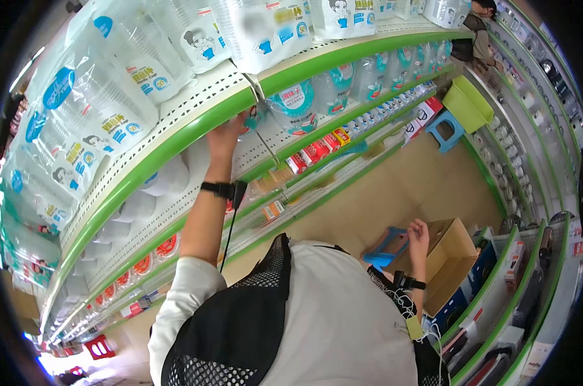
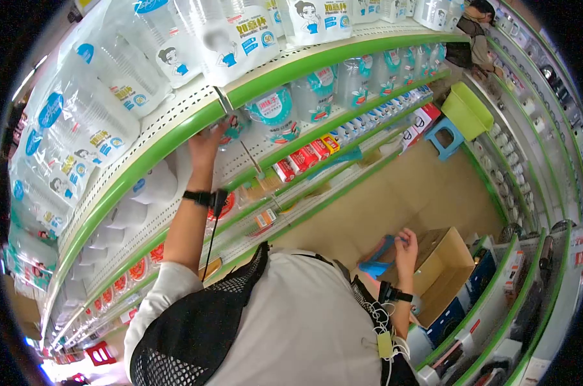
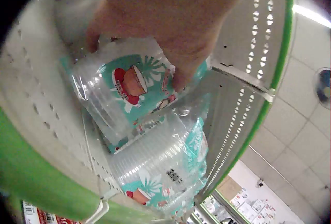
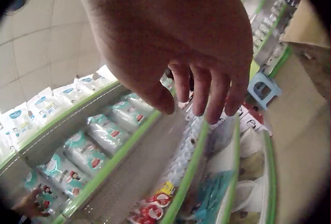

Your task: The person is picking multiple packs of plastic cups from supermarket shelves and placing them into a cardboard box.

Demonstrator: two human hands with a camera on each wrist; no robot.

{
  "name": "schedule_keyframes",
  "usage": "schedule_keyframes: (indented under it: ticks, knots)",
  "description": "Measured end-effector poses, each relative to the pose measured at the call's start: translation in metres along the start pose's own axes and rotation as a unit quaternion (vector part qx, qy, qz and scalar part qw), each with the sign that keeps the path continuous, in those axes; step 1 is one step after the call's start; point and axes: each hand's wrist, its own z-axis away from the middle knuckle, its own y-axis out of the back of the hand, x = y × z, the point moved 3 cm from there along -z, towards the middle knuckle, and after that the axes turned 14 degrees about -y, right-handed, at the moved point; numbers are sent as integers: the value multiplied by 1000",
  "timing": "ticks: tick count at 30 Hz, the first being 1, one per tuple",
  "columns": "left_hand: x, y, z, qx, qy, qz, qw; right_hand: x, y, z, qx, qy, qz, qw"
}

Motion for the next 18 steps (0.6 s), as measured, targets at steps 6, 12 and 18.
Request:
schedule_keyframes:
  ticks: [6,12,18]
  knots:
    - [55,30,36,21,183,113,976,-109,-112,-23,-145,101,47,983]
    - [79,62,61,-85,193,180,961,-263,-251,-2,-303,225,76,923]
    - [109,60,95,-175,265,252,914,-283,-332,77,-514,205,67,830]
